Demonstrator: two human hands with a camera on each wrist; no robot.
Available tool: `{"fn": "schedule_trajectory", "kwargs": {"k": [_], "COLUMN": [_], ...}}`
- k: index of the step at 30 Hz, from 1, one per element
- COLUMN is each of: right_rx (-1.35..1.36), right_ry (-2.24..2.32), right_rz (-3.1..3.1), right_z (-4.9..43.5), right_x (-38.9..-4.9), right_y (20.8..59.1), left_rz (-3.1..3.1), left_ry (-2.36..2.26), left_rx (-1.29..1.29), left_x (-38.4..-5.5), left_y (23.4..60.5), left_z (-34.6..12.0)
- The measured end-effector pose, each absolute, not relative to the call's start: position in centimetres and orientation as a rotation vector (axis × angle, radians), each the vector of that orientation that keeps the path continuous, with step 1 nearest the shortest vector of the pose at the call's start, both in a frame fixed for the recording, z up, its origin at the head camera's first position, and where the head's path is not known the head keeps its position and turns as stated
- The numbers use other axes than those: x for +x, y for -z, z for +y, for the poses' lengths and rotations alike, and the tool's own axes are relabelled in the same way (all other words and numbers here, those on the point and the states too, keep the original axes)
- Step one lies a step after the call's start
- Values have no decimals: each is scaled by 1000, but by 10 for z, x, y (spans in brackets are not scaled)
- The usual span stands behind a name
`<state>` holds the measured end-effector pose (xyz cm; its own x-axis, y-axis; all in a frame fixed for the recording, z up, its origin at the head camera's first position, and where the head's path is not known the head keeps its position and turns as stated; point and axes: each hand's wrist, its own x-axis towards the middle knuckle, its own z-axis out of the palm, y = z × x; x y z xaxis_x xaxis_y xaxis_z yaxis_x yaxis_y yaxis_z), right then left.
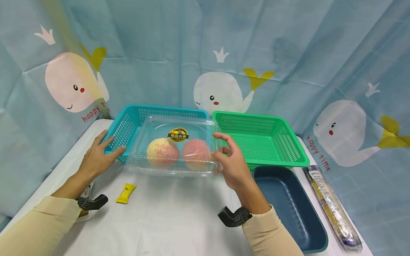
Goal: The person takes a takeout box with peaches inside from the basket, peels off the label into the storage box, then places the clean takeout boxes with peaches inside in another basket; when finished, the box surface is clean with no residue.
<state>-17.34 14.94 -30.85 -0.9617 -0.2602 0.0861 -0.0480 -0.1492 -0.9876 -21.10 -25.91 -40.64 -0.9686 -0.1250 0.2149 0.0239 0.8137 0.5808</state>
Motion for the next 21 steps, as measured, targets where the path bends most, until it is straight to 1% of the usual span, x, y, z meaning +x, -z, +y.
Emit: {"fn": "schedule_trajectory", "kwargs": {"k": [14,21], "right_rx": [-375,-383], "right_ry": [2234,2255], "right_rz": [1898,1877], "right_z": [172,182], "right_x": [-126,-110], "right_y": [341,354], "left_rz": [-2748,-2751], "left_ry": [902,906], "left_rx": [68,61], "left_x": [-211,-210], "left_y": [406,405], "left_z": [-258,-259]}}
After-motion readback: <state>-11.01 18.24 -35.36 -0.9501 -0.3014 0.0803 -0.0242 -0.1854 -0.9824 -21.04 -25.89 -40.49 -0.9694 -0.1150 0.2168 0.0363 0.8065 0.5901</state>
